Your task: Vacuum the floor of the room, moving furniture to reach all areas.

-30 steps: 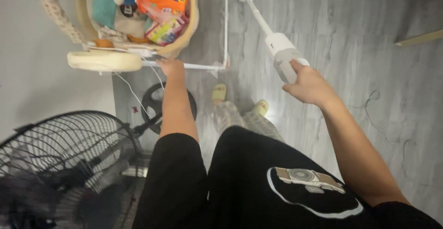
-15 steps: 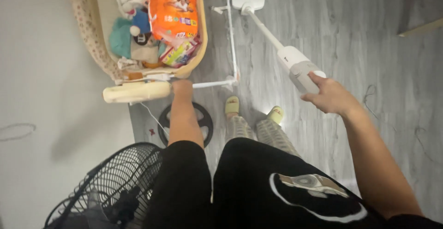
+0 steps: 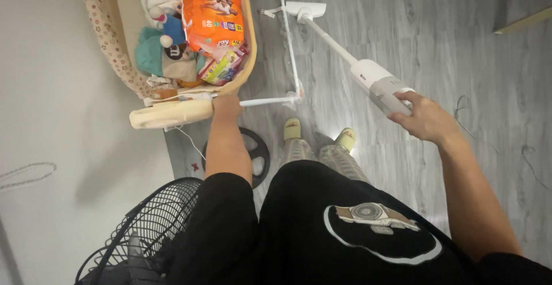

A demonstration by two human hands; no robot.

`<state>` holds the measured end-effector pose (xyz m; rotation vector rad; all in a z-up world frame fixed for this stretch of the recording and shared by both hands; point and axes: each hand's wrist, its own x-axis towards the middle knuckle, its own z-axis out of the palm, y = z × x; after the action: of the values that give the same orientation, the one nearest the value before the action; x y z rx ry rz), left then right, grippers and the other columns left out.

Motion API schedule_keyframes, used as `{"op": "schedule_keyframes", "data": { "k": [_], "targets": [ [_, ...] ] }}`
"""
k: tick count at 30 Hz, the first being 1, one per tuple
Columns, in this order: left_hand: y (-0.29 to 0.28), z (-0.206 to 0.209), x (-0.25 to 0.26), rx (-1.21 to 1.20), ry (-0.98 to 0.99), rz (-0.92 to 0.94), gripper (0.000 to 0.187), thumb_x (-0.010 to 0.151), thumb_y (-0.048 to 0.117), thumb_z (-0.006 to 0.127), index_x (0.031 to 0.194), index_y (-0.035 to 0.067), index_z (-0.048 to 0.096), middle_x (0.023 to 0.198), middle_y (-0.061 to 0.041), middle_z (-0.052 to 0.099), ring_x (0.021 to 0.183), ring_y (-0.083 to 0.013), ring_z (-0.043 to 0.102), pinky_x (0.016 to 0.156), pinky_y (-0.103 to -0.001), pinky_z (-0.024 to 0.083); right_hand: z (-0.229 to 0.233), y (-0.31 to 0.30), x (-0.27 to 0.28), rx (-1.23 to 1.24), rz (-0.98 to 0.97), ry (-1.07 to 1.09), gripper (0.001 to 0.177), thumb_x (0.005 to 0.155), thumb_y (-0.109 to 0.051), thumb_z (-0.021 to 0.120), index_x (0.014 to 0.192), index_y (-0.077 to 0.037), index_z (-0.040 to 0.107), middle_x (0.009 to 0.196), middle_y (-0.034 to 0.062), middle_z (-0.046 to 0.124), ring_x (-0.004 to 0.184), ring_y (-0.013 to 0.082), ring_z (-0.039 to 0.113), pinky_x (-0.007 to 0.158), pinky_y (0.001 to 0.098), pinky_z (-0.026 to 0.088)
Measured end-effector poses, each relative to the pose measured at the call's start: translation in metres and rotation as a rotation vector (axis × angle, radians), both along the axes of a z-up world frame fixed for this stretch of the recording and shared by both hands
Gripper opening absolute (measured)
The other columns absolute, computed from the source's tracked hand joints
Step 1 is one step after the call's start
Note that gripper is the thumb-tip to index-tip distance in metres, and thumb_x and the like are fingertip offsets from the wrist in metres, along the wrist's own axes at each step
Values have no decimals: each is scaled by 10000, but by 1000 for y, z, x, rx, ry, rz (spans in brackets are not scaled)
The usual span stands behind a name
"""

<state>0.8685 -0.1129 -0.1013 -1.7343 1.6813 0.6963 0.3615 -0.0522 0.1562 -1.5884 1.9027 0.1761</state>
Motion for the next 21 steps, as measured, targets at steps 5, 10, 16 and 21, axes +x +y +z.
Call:
{"op": "schedule_keyframes", "data": {
  "k": [5, 10, 16, 21],
  "targets": [
    [-3, -6, 5, -58, 5, -2, 571, 880, 492, 730, 1309, 118, 686, 1343, -115, 675, 1261, -286, 634, 1005, -471, 523, 37, 5, 0, 146, -80, 36, 690, 838, -391, 749, 1471, -163, 593, 935, 241, 763, 780, 313, 739, 742, 454, 564],
    [-3, -3, 5, -17, 16, -3, 582, 888, 509, 724, 1307, 107, 695, 1355, -121, 678, 1276, -280, 632, 1019, -463, 523, 41, 15, -3, 209, -142, 83, 686, 820, -358, 772, 1463, -180, 613, 843, 217, 767, 612, 291, 689, 614, 459, 558],
    [-4, -3, 8, -27, 35, -16, 585, 877, 503, 725, 1320, 124, 677, 1336, -114, 682, 1259, -280, 638, 1009, -465, 526, 9, 8, -7, 46, -4, 64, 668, 814, -390, 797, 1419, -151, 643, 1015, 254, 751, 930, 362, 726, 838, 465, 553],
    [-3, 14, 6, -54, 43, -31, 577, 882, 516, 722, 1311, 132, 691, 1315, -114, 700, 1247, -280, 652, 1018, -451, 523, -26, -17, 2, 13, -7, 40, 686, 810, -398, 796, 1423, -138, 632, 1124, 266, 727, 1029, 396, 716, 909, 473, 545]
  ]
}}
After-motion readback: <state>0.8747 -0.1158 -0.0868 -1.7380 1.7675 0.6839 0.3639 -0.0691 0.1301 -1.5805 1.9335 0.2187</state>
